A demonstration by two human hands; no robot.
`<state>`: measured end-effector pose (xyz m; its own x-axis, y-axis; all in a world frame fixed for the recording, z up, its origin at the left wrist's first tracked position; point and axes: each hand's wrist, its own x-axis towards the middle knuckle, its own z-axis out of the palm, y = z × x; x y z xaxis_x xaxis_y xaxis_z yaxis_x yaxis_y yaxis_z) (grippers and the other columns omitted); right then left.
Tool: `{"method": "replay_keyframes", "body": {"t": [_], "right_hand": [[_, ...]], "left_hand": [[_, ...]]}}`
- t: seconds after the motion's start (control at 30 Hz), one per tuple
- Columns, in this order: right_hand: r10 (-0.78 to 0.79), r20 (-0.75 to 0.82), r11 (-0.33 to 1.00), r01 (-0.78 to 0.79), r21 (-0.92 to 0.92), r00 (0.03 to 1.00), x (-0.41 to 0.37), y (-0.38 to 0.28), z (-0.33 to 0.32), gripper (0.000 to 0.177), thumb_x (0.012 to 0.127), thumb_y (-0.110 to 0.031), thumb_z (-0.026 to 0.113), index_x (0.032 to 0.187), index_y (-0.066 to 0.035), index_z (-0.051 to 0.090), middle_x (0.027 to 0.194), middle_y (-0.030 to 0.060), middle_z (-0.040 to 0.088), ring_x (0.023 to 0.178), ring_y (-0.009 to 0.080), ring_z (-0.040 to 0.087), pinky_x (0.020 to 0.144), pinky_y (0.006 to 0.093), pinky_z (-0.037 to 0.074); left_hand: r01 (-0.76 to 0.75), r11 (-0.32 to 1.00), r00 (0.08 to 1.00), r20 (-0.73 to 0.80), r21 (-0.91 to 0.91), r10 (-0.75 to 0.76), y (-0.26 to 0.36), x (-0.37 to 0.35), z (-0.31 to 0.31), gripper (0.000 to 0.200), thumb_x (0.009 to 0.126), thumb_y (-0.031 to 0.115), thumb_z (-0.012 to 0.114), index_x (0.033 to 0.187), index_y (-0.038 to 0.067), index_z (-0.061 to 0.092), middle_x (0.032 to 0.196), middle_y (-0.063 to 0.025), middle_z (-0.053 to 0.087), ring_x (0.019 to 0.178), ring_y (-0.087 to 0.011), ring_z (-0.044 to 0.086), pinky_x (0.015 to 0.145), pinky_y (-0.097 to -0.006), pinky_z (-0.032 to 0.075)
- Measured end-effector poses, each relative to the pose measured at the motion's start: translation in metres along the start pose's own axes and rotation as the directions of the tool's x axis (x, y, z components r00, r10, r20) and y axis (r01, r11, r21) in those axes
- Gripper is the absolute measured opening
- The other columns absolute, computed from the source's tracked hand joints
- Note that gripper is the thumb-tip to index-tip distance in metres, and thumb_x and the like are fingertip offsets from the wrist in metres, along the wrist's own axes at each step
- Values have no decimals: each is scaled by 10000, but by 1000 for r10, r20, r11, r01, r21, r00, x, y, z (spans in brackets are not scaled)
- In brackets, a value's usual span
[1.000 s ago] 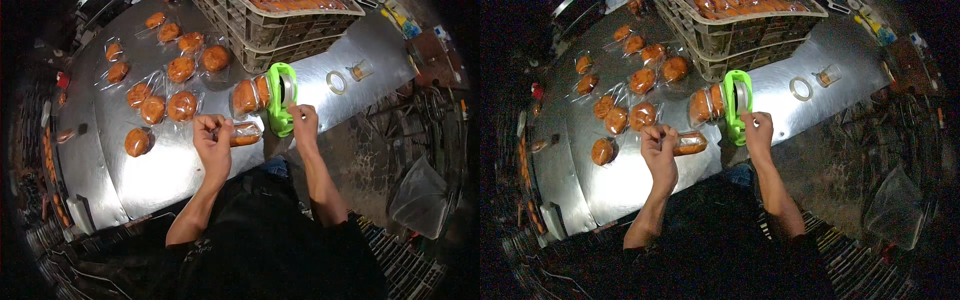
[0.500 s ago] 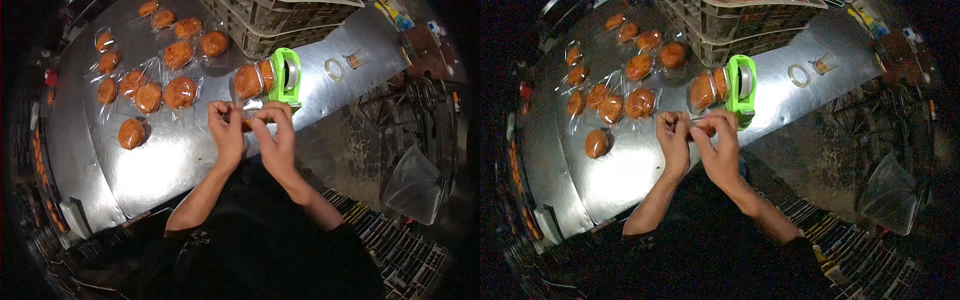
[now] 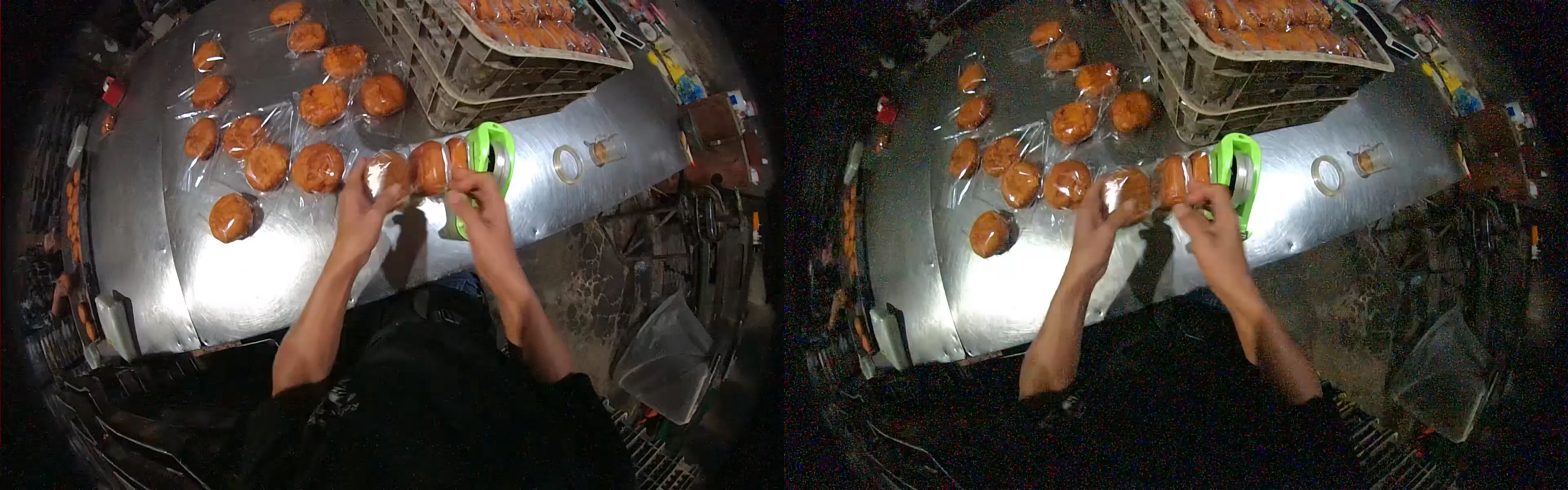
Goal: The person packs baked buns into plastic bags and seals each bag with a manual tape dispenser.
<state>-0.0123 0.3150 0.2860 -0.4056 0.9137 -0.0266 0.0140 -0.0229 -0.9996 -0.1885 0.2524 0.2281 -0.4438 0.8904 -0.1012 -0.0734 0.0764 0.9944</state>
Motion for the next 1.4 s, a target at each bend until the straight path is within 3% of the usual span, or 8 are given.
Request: {"method": "replay_keyframes", "body": {"t": [0.4, 0.63, 0.83, 0.93, 1.03, 1.2, 1.3, 1.4], "right_hand": [[-61, -130, 996, 52, -68, 990, -33, -27, -78, 159, 902, -71, 617, 1018, -9, 527, 1158, 132, 545, 1014, 158, 559, 892, 300, 465], [27, 93, 989, -40, 141, 995, 13, -10, -20, 553, 926, -214, 623, 1364, -20, 346, 1287, 178, 460, 1188, 256, 480, 1027, 382, 382], [-278, 114, 947, 292, -133, 954, 0, -14, 53, 427, 924, -218, 617, 1238, 1, 427, 1161, 174, 532, 1083, 260, 531, 940, 373, 421], [-313, 236, 942, 332, -42, 920, -3, -24, 60, 213, 920, -172, 611, 1044, -11, 549, 973, 128, 594, 944, 221, 568, 817, 357, 456], [-471, 29, 881, 472, -20, 881, -7, -37, 55, 269, 902, -146, 620, 1106, -15, 503, 1022, 150, 564, 911, 221, 557, 807, 340, 466], [-805, -234, 582, 803, -130, 546, -27, -37, 67, 388, 952, -159, 562, 1240, -24, 340, 1157, 151, 497, 1076, 220, 530, 953, 324, 422], [-592, -13, 752, 546, -371, 806, -54, -42, 75, 477, 943, -191, 586, 1291, -20, 308, 1237, 180, 465, 1134, 250, 530, 980, 345, 422], [-320, -39, 947, 321, 33, 947, -48, -26, 82, 479, 935, -213, 605, 1292, 1, 368, 1240, 186, 494, 1156, 275, 535, 969, 360, 435]], "left_hand": [[170, 166, 983, -179, 971, 38, -13, 207, 30, 1108, 661, 603, 749, 1412, -72, 293, 1311, -275, 467, 1247, -430, 416, 1052, -488, 311], [-1, 989, 940, 337, 147, -49, 89, 62, -13, 735, 836, 332, 651, 1419, -14, 368, 1341, -177, 520, 1259, -279, 483, 1070, -389, 352], [183, 934, 954, -175, -308, -244, 76, -19, -24, 382, 1010, 281, 433, 1174, -31, 581, 1139, -119, 621, 1033, -186, 579, 893, -282, 446], [-240, 965, 855, -450, 102, 260, 74, -40, -13, 395, 1040, 323, 392, 1055, -27, 573, 1022, -105, 621, 923, -158, 574, 849, -295, 448], [-570, 619, 666, -139, 540, 733, 79, -61, -22, 338, 1041, 273, 402, 1033, -19, 572, 1015, -104, 618, 953, -156, 572, 875, -306, 449], [-216, 799, 943, -332, -561, 22, 109, -67, -4, 409, 1020, 405, 430, 1092, 22, 553, 1088, -116, 614, 1089, -255, 557, 999, -400, 404], [-7, 584, 998, -42, -812, -46, 130, -83, -14, 471, 1037, 433, 346, 1171, 20, 526, 1205, -119, 585, 1124, -206, 536, 966, -373, 429], [-149, 877, 974, -223, -457, 49, 76, -53, -34, 523, 1032, 484, 308, 1195, 41, 533, 1159, -91, 582, 1085, -193, 539, 917, -351, 436]]}}
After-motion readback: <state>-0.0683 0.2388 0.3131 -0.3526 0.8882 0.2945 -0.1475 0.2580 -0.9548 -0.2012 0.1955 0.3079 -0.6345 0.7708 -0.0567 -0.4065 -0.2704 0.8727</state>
